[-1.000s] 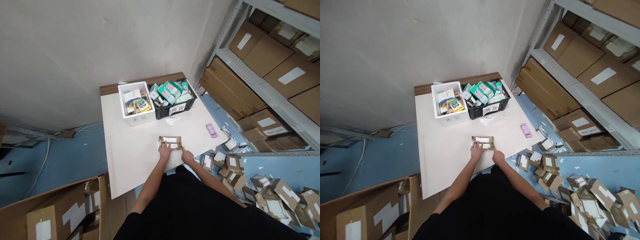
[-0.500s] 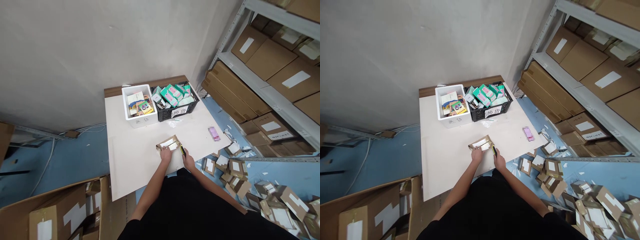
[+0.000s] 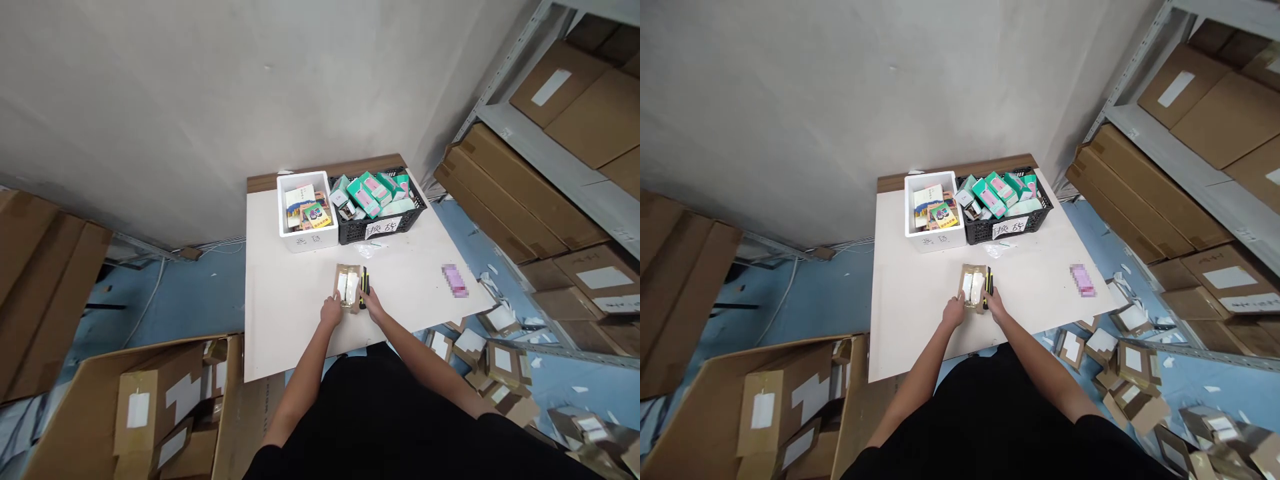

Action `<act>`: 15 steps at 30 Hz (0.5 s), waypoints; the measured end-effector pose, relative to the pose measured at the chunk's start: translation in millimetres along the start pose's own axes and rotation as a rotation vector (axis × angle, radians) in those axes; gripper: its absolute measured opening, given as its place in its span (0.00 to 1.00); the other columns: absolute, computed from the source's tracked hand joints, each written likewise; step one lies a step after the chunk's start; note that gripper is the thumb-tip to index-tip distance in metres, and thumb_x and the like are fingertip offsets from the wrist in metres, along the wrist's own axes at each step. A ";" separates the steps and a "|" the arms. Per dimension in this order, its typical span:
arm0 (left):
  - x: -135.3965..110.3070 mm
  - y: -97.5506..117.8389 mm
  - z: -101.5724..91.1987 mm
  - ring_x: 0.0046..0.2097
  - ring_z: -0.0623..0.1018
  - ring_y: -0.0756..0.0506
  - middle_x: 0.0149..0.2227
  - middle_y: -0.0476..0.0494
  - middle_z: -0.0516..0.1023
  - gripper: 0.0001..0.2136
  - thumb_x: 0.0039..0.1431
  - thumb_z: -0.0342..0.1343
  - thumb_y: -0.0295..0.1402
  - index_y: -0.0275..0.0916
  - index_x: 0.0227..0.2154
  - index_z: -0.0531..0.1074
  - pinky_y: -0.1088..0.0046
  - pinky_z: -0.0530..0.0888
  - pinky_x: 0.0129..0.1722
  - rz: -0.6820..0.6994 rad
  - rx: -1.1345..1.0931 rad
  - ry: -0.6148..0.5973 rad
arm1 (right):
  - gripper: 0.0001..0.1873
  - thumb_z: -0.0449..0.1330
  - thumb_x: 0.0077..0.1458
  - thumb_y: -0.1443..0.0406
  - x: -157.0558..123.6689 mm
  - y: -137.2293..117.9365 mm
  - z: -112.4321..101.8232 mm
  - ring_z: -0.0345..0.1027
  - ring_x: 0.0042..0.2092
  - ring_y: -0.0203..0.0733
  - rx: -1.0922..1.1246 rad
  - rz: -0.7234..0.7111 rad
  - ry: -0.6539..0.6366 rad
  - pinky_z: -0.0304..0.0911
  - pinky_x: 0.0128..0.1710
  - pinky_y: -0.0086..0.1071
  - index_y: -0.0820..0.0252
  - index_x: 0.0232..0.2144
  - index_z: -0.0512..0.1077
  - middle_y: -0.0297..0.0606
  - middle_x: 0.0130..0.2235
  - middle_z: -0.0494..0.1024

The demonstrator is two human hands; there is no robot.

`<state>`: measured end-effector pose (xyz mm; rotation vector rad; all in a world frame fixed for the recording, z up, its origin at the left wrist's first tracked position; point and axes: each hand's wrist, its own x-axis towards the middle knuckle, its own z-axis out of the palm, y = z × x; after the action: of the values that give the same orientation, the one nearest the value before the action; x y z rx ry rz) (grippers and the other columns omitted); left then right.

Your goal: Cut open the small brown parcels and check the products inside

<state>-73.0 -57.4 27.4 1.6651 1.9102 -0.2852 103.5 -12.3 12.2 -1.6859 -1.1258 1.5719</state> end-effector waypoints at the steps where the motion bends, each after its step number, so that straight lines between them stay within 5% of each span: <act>1: -3.4 -0.5 1.8 0.55 0.77 0.36 0.57 0.28 0.75 0.31 0.71 0.46 0.34 0.37 0.74 0.50 0.64 0.74 0.50 -0.011 -0.031 -0.027 | 0.23 0.63 0.55 0.52 12.0 -9.2 4.0 0.76 0.49 0.45 0.072 -0.013 -0.003 0.70 0.46 0.33 0.57 0.49 0.69 0.42 0.48 0.82; 6: -11.0 -20.5 -0.7 0.60 0.75 0.35 0.61 0.33 0.73 0.25 0.71 0.49 0.44 0.42 0.66 0.65 0.62 0.74 0.53 0.069 -0.063 0.094 | 0.18 0.63 0.52 0.52 40.4 -34.0 2.6 0.75 0.43 0.41 0.120 0.004 0.108 0.69 0.38 0.29 0.55 0.41 0.67 0.37 0.41 0.80; 11: -1.6 -45.5 2.5 0.76 0.50 0.32 0.77 0.38 0.49 0.32 0.64 0.62 0.40 0.47 0.69 0.62 0.55 0.66 0.66 0.277 0.044 0.230 | 0.15 0.63 0.53 0.56 8.6 -3.4 -2.0 0.74 0.36 0.41 0.062 0.070 -0.012 0.69 0.32 0.29 0.55 0.40 0.67 0.35 0.35 0.78; 15: 4.1 -42.4 17.8 0.76 0.50 0.34 0.76 0.39 0.54 0.25 0.69 0.56 0.35 0.45 0.67 0.64 0.55 0.64 0.67 0.267 0.080 0.312 | 0.17 0.65 0.52 0.56 -2.4 11.8 0.1 0.71 0.32 0.39 -0.035 0.130 -0.034 0.68 0.30 0.29 0.56 0.41 0.68 0.33 0.33 0.77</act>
<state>-108.8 -71.5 1.8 2.0933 1.8797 0.0062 105.9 -20.1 3.3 -1.7930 -1.0851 1.6745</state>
